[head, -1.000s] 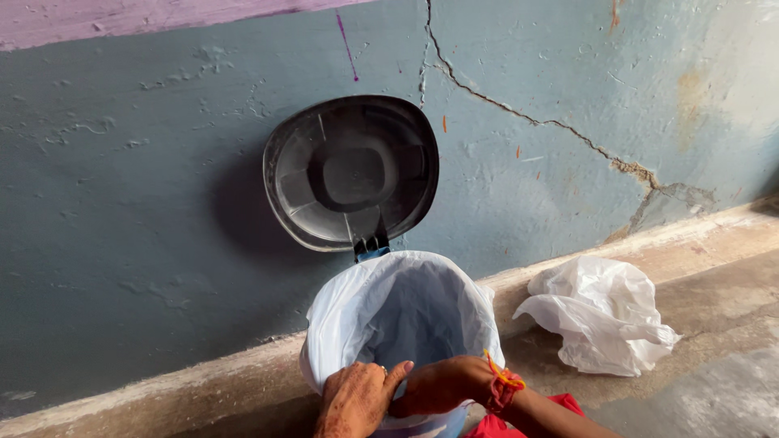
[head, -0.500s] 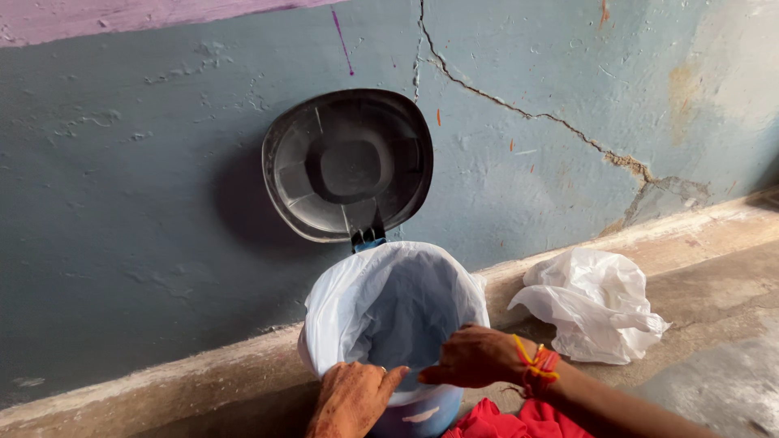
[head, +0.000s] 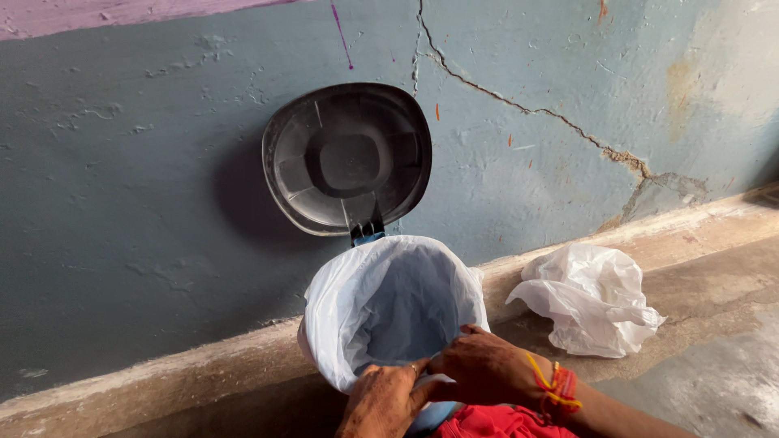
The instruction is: The person opens a trash can, takes a plastic liner from a pile, and fits it into the can by hand.
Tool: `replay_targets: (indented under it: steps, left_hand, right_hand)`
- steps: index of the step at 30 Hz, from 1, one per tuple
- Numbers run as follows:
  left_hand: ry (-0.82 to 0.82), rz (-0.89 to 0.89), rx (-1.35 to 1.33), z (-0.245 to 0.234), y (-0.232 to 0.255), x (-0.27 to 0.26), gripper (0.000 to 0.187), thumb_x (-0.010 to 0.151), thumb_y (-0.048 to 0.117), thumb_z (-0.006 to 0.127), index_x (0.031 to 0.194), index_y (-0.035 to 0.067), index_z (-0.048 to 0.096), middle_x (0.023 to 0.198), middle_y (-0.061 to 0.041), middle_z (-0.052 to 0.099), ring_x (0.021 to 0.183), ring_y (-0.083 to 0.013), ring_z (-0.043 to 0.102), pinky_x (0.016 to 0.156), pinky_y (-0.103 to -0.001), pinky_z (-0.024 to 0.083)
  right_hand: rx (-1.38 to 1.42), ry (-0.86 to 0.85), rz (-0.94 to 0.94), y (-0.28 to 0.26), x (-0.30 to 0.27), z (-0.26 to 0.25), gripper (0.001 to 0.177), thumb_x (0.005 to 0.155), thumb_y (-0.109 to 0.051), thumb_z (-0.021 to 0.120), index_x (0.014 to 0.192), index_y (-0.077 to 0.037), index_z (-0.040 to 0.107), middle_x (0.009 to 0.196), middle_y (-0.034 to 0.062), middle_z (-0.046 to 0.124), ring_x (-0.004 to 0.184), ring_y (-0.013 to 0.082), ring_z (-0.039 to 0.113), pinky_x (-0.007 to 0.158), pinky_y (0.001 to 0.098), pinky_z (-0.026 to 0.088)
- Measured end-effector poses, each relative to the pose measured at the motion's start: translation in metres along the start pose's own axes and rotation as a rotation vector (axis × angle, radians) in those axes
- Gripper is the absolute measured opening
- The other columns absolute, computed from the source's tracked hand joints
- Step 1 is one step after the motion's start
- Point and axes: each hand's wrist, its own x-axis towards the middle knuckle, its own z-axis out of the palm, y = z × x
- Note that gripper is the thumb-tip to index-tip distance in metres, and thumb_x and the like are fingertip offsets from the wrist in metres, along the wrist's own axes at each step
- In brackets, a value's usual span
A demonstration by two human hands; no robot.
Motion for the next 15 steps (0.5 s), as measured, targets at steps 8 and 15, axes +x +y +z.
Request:
replay_targets:
  steps: [8,15]
  left_hand:
    - [0.033,-0.070,0.243,0.027,-0.011,0.013,0.030,0.100,0.032,0.060,0.123,0.015,0.068,0.099,-0.017,0.075,0.098,-0.0329,0.074,0.096,-0.047,0.051]
    - [0.322,0.132,0.124,0.024,0.003,0.006,0.040,0.085,0.031,0.073,0.113,0.002,0.070,0.105,-0.020,0.074,0.104,-0.0371,0.070,0.091,-0.049,0.050]
  right_hand:
    - [-0.117,0.088,-0.040,0.012,-0.010,0.008,0.034,0.098,-0.043,0.058,0.113,-0.016,0.073,0.104,0.0041,0.074,0.109,0.0238,0.065,0.108,0.0463,0.038]
    - [0.008,-0.021,0.070,0.031,0.019,-0.012,0.065,0.101,-0.068,0.048,0.140,-0.019,0.063,0.122,0.0131,0.066,0.128,0.0312,0.052,0.115,0.0651,0.008]
